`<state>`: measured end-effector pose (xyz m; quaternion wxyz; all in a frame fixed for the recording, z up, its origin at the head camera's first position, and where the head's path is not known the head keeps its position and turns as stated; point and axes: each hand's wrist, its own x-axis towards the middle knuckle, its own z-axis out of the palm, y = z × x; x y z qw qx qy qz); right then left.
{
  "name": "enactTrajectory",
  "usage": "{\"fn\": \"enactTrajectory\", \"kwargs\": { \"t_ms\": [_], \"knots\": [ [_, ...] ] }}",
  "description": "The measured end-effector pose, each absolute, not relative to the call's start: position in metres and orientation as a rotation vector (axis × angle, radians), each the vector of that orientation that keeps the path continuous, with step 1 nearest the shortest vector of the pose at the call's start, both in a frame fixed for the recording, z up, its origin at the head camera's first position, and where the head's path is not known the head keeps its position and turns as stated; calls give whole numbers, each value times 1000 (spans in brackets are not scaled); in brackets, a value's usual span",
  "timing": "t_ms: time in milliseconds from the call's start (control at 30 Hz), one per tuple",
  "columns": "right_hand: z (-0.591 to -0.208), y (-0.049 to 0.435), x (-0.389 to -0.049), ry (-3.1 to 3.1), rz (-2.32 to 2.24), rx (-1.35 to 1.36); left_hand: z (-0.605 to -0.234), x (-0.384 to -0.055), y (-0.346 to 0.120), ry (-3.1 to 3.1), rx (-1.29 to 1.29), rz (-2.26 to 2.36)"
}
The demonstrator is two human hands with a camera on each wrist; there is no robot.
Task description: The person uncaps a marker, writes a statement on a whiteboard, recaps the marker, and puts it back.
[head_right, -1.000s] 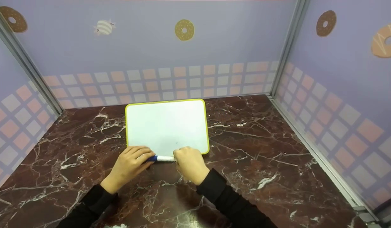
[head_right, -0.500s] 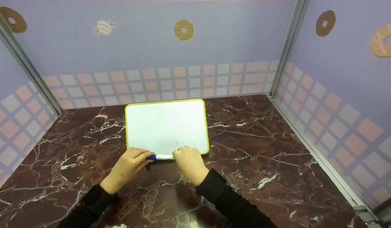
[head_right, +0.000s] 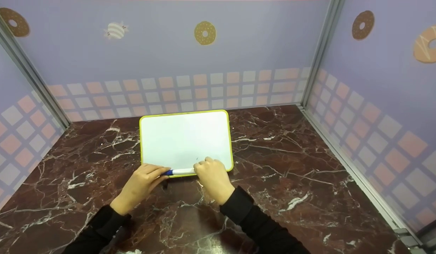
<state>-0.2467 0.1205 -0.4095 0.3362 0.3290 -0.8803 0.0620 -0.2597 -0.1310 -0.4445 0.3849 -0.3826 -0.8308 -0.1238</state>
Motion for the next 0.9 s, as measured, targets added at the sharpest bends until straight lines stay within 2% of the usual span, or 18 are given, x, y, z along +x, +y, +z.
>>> {"fn": "enactTrajectory", "kwargs": {
  "t_ms": [533,900],
  "knots": [
    [-404,132,-254,-2361,223,757,-427,-275,-166,-2074,-831,-316],
    [-404,134,-257,-2326,231,752,-424,-289,-209,-2218,-444,-405]
  ]
}}
